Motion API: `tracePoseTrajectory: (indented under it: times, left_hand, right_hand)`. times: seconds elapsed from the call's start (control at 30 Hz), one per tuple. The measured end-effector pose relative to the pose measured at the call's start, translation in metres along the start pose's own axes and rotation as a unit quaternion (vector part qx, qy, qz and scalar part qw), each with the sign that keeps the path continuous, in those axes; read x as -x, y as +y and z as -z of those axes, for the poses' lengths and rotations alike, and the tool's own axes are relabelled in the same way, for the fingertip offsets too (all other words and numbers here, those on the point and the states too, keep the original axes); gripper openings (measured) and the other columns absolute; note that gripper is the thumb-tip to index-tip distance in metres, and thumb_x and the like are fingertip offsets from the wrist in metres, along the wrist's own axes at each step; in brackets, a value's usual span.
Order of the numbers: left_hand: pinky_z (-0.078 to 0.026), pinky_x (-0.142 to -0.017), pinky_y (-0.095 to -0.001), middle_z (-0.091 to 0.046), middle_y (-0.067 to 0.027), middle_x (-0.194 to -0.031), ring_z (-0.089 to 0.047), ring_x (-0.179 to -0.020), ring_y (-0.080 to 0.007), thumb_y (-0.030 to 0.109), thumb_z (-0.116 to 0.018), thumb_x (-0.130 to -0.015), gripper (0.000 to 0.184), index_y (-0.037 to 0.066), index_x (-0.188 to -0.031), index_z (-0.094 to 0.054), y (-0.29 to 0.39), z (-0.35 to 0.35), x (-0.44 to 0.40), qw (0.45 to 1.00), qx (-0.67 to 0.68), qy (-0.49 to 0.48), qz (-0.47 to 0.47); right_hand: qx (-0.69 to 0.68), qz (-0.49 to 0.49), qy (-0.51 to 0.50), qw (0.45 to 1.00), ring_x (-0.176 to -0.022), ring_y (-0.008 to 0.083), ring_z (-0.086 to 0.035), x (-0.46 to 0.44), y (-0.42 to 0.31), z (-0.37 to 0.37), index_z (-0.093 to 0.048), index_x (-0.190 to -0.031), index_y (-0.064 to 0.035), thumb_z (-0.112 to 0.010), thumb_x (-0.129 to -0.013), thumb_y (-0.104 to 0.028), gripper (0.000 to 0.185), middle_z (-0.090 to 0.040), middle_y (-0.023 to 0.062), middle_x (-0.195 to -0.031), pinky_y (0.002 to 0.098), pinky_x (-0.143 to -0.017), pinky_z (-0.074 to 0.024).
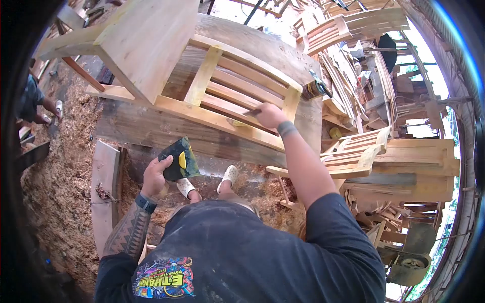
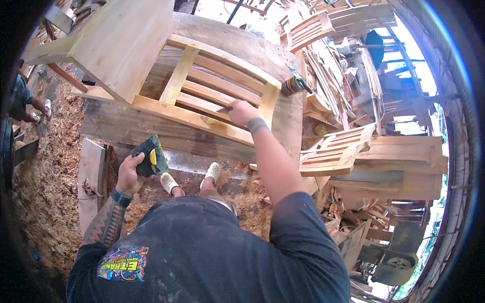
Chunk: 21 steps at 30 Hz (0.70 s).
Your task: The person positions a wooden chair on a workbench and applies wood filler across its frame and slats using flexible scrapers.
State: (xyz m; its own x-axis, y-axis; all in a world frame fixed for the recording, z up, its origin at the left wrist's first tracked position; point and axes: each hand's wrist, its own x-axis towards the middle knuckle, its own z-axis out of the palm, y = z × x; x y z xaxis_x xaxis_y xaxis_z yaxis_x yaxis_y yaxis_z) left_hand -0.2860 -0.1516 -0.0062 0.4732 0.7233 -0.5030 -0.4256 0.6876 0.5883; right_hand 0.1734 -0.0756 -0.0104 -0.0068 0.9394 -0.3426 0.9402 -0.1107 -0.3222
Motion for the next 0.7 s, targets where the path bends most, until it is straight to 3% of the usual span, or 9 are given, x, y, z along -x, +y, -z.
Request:
tracePoseTrajectory:
  times: [0.03, 0.13, 0.17, 0.23, 0.33, 0.4, 0.53, 0.63, 0.7]
  left_hand:
    - [-0.060, -0.083, -0.0328, -0.075, -0.0068, -0.108, -0.073, -0.093, -0.0181, 0.017, -0.060, -0.103, 0.027, -0.001, -0.123, -0.067, 0.000, -0.002, 0.000, 1.000, 0.001, 0.004, 0.004]
    - [-0.060, -0.077, -0.0339, -0.075, -0.0070, -0.106, -0.073, -0.089, -0.0187, 0.019, -0.059, -0.104, 0.028, 0.000, -0.122, -0.067, 0.000, -0.004, 0.005, 0.999, -0.047, -0.002, 0.008]
    - [-0.060, -0.075, -0.0342, -0.075, -0.0071, -0.106, -0.073, -0.088, -0.0188, 0.020, -0.059, -0.104, 0.027, 0.000, -0.121, -0.067, -0.001, -0.006, 0.007, 0.999, -0.040, 0.009, 0.008]
    - [-0.060, -0.071, -0.0347, -0.075, -0.0074, -0.105, -0.073, -0.085, -0.0189, 0.021, -0.058, -0.104, 0.027, 0.001, -0.120, -0.067, -0.001, -0.015, 0.015, 0.999, -0.024, 0.033, 0.009]
    - [-0.060, -0.072, -0.0349, -0.074, -0.0077, -0.104, -0.073, -0.085, -0.0192, 0.021, -0.058, -0.104, 0.027, 0.001, -0.120, -0.066, -0.007, -0.016, 0.016, 0.998, -0.015, 0.058, -0.021]
    - [-0.061, -0.074, -0.0357, -0.074, -0.0077, -0.107, -0.074, -0.088, -0.0195, 0.020, -0.058, -0.104, 0.028, 0.000, -0.122, -0.066, -0.008, -0.001, 0.015, 0.999, -0.024, 0.020, -0.007]
    - [-0.061, -0.082, -0.0372, -0.074, -0.0082, -0.110, -0.074, -0.095, -0.0201, 0.018, -0.059, -0.104, 0.029, -0.001, -0.125, -0.066, -0.004, -0.010, 0.016, 1.000, 0.004, 0.010, 0.000]
    - [-0.063, -0.069, -0.0354, -0.074, -0.0095, -0.111, -0.075, -0.092, -0.0192, 0.022, -0.057, -0.104, 0.034, 0.001, -0.130, -0.062, -0.011, -0.006, 0.003, 1.000, -0.023, 0.002, -0.007]
    - [-0.062, -0.067, -0.0351, -0.074, -0.0086, -0.110, -0.075, -0.090, -0.0190, 0.022, -0.058, -0.103, 0.032, 0.002, -0.128, -0.063, -0.013, -0.008, -0.004, 1.000, -0.017, 0.008, -0.013]
  right_hand:
    - [0.005, -0.070, -0.098, 0.993, -0.100, 0.0384, -0.070, -0.016, -0.011, 0.012, -0.077, -0.113, -0.0095, -0.062, -0.081, -0.019, 0.036, -0.074, 0.0228, -0.107, 0.0440, -0.091, -0.0551]
    - [0.050, -0.016, -0.137, 0.989, -0.096, 0.0373, -0.071, -0.044, -0.019, 0.005, -0.077, -0.108, -0.0062, -0.065, -0.078, -0.022, 0.036, -0.075, 0.0229, -0.104, 0.0437, -0.088, -0.0548]
    - [0.039, -0.040, -0.139, 0.989, -0.104, 0.0387, -0.071, -0.046, -0.020, 0.005, -0.078, -0.101, -0.0034, -0.063, -0.082, -0.023, 0.032, -0.074, 0.0253, -0.111, 0.0433, -0.092, -0.0553]
    - [0.089, 0.032, -0.177, 0.980, -0.103, 0.0382, -0.071, -0.046, -0.030, 0.019, -0.079, -0.102, -0.0039, -0.063, -0.082, -0.024, 0.032, -0.074, 0.0239, -0.111, 0.0430, -0.092, -0.0554]
    - [0.099, 0.062, -0.179, 0.977, -0.100, 0.0380, -0.071, -0.048, -0.029, 0.016, -0.078, -0.103, -0.0038, -0.063, -0.081, -0.024, 0.033, -0.075, 0.0225, -0.107, 0.0442, -0.089, -0.0554]
    - [0.032, -0.020, -0.154, 0.987, -0.097, 0.0381, -0.071, -0.041, -0.035, 0.016, -0.076, -0.103, -0.0001, -0.066, -0.078, -0.023, 0.036, -0.074, 0.0248, -0.103, 0.0459, -0.087, -0.0544]
    - [0.032, -0.013, -0.141, 0.989, -0.100, 0.0386, -0.070, -0.017, -0.053, 0.015, -0.077, -0.111, -0.0065, -0.059, -0.084, -0.022, 0.036, -0.074, 0.0235, -0.106, 0.0455, -0.090, -0.0545]
    - [0.058, -0.003, -0.092, 0.994, -0.106, 0.0388, -0.069, -0.004, -0.053, 0.004, -0.078, -0.112, -0.0116, -0.056, -0.087, -0.022, 0.036, -0.074, 0.0209, -0.111, 0.0462, -0.095, -0.0537]
    - [0.068, 0.005, -0.076, 0.995, -0.108, 0.0388, -0.068, 0.003, -0.054, -0.001, -0.079, -0.111, -0.0127, -0.057, -0.087, -0.021, 0.034, -0.074, 0.0211, -0.113, 0.0465, -0.098, -0.0535]
